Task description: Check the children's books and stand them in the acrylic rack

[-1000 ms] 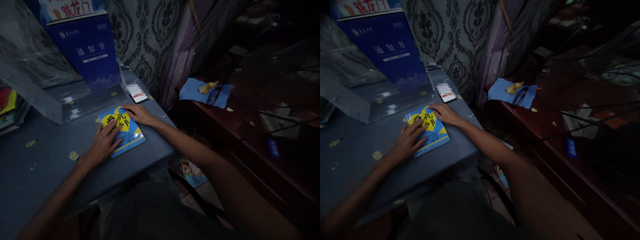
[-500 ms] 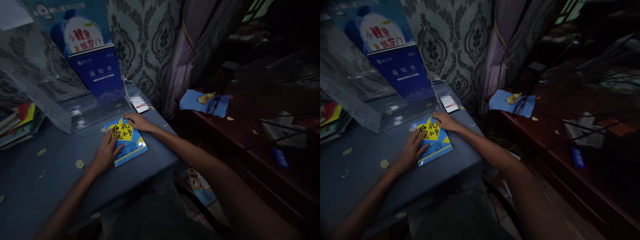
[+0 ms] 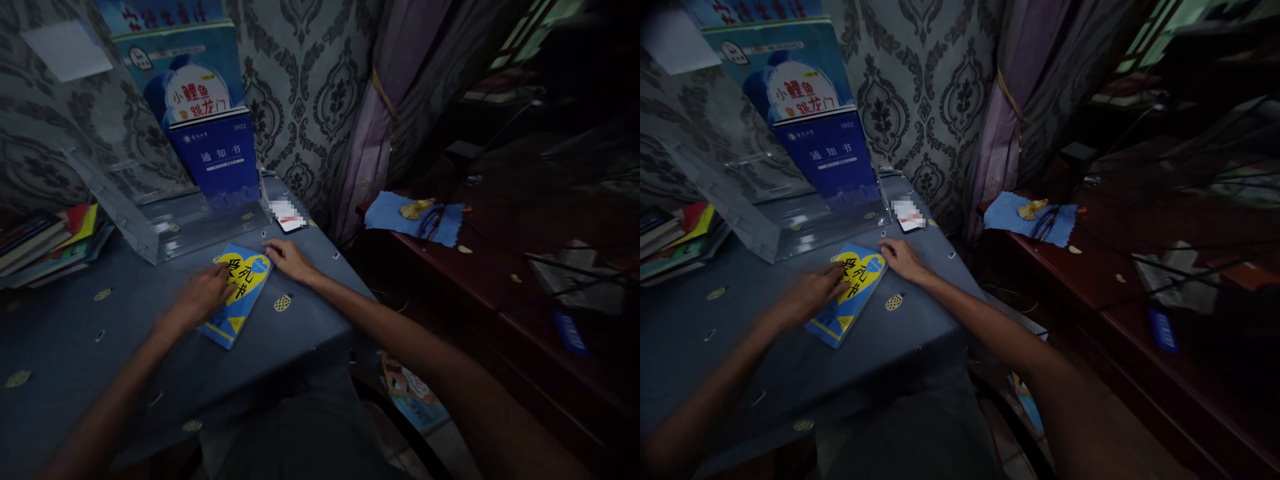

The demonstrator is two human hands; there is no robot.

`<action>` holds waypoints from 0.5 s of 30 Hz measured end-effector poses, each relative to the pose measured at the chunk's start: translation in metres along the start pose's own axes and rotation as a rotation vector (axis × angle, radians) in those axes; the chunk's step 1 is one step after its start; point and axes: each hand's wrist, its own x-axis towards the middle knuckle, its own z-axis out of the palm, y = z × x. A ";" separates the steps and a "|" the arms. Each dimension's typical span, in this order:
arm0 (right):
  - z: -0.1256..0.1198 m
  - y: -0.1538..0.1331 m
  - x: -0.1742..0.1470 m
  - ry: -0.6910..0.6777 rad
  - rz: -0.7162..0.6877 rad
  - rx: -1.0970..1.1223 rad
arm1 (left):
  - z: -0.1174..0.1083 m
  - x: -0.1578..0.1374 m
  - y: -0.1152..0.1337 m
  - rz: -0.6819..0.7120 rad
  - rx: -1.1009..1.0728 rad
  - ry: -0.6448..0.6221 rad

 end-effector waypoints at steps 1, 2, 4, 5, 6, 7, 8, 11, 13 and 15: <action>0.000 0.000 -0.001 0.006 -0.003 -0.002 | -0.002 0.001 0.016 -0.046 0.020 0.037; 0.000 0.000 -0.001 0.008 -0.007 -0.001 | -0.003 0.002 0.033 -0.050 0.045 0.072; -0.001 0.000 -0.002 0.009 -0.019 0.014 | -0.003 0.004 0.061 -0.047 0.089 0.134; -0.002 0.000 -0.002 0.005 -0.025 0.027 | -0.003 0.005 0.072 -0.062 0.108 0.139; -0.003 0.001 -0.001 0.000 -0.032 0.043 | -0.003 0.006 0.080 -0.082 0.122 0.137; -0.004 0.001 -0.001 -0.006 -0.036 0.062 | -0.003 0.007 0.085 -0.105 0.131 0.128; -0.005 0.002 -0.001 -0.011 -0.040 0.083 | -0.003 0.009 0.088 -0.125 0.136 0.118; -0.009 0.003 0.000 -0.029 -0.041 0.146 | -0.004 0.012 0.090 -0.155 0.142 0.097; -0.011 0.004 0.001 -0.029 -0.038 0.178 | -0.004 0.013 0.089 -0.155 0.144 0.085; -0.012 0.005 0.001 -0.011 -0.037 0.210 | -0.003 0.013 0.088 -0.144 0.149 0.080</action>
